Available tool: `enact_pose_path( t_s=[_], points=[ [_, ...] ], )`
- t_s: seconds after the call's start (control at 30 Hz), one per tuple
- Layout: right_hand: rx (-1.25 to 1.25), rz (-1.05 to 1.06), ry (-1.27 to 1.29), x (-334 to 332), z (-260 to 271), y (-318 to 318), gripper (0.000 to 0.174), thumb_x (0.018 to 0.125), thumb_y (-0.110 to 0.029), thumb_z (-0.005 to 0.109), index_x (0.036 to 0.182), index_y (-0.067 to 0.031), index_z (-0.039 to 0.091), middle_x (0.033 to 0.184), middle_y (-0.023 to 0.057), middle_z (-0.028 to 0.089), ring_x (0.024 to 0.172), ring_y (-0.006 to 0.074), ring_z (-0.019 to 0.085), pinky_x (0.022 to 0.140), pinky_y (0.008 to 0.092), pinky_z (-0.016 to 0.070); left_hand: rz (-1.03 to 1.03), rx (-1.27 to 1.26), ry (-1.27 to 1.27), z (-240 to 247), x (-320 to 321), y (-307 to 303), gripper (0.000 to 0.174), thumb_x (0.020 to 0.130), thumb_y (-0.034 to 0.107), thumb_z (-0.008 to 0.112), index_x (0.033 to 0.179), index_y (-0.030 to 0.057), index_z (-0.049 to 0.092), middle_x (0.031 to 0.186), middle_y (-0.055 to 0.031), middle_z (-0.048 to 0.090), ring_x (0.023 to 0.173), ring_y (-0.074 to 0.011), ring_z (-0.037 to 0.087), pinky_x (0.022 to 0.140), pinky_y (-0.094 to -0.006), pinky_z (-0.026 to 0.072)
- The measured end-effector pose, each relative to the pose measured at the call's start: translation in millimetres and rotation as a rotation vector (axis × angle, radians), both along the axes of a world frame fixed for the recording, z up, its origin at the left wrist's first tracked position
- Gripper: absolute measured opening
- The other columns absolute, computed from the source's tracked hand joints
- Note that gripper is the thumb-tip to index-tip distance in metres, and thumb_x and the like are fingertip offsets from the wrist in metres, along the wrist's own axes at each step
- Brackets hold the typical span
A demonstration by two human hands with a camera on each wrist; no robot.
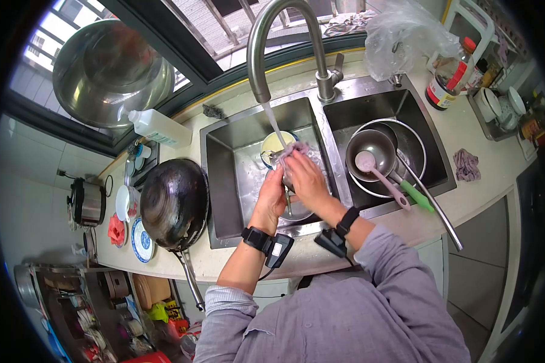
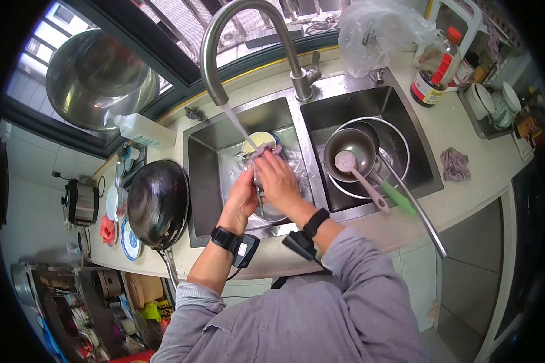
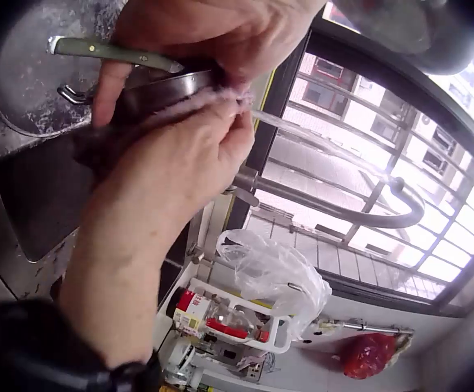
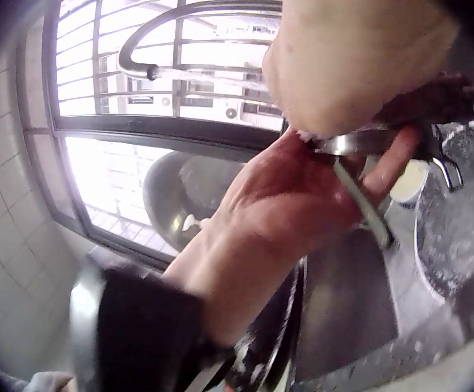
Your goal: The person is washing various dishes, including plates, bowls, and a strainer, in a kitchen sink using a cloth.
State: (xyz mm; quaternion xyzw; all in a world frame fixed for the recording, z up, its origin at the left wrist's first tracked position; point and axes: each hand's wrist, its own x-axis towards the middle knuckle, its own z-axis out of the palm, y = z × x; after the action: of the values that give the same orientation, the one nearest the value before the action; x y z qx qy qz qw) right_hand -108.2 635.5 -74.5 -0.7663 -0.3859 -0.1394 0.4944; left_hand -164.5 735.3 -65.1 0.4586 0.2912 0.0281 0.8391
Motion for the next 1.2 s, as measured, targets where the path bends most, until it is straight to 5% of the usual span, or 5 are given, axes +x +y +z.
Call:
enact_pose_path(
  t_s=[0.17, 0.6, 0.83, 0.97, 1.2],
  points=[
    [-0.048, 0.169, 1.021, 49, -5, 2, 0.045, 0.085, -0.037, 0.036, 0.11, -0.0015, 0.046, 0.104, 0.0168, 0.054, 0.099, 0.0321, 0.05, 0.083, 0.0328, 0.038, -0.052, -0.064, 0.068, 19, 1, -10, 0.027, 0.088, 0.028, 0.039, 0.11, 0.012, 0.041, 0.105, -0.0086, 0.05, 0.09, -0.0234, 0.056, 0.061, -0.0466, 0.0526],
    [0.115, 0.207, 0.859, 34, -21, 8, 0.055, 0.08, -0.031, 0.051, 0.123, -0.0001, 0.034, 0.121, 0.0209, 0.041, 0.112, 0.0311, 0.041, 0.091, 0.0341, 0.0337, -0.313, 0.471, 0.281, 7, 7, -4, 0.017, 0.077, 0.007, 0.054, 0.094, 0.0076, 0.056, 0.083, -0.0009, 0.06, 0.079, -0.0139, 0.057, 0.061, -0.0293, 0.0477],
    [0.338, 0.111, 1.152, 29, -34, 6, 0.046, 0.075, -0.021, 0.057, 0.111, 0.0027, 0.04, 0.098, 0.0087, 0.05, 0.087, 0.0143, 0.047, 0.077, 0.0268, 0.0393, -0.388, 1.65, 0.227, 11, 10, -29, 0.019, 0.071, 0.012, 0.055, 0.089, 0.0069, 0.057, 0.078, -0.0122, 0.059, 0.072, -0.0328, 0.055, 0.063, -0.0413, 0.0436],
    [0.275, -0.026, 1.18, 30, -47, 2, 0.043, 0.072, -0.021, 0.047, 0.106, 0.0065, 0.045, 0.097, 0.0193, 0.055, 0.091, 0.0268, 0.053, 0.079, 0.0327, 0.0398, -0.472, 1.619, 0.145, 15, 7, -21, 0.023, 0.071, 0.014, 0.058, 0.094, 0.0101, 0.058, 0.083, -0.0119, 0.06, 0.075, -0.0283, 0.057, 0.065, -0.0366, 0.0452],
    [-0.042, -0.008, 1.037, 36, -62, -3, 0.045, 0.072, -0.024, 0.044, 0.106, 0.0057, 0.045, 0.096, 0.028, 0.053, 0.093, 0.0408, 0.05, 0.08, 0.0406, 0.039, -0.591, 0.795, 0.066, -2, -3, 10, 0.037, 0.071, -0.006, 0.058, 0.107, 0.0027, 0.055, 0.09, -0.0059, 0.062, 0.082, -0.0112, 0.056, 0.071, -0.024, 0.0454]
  ],
)
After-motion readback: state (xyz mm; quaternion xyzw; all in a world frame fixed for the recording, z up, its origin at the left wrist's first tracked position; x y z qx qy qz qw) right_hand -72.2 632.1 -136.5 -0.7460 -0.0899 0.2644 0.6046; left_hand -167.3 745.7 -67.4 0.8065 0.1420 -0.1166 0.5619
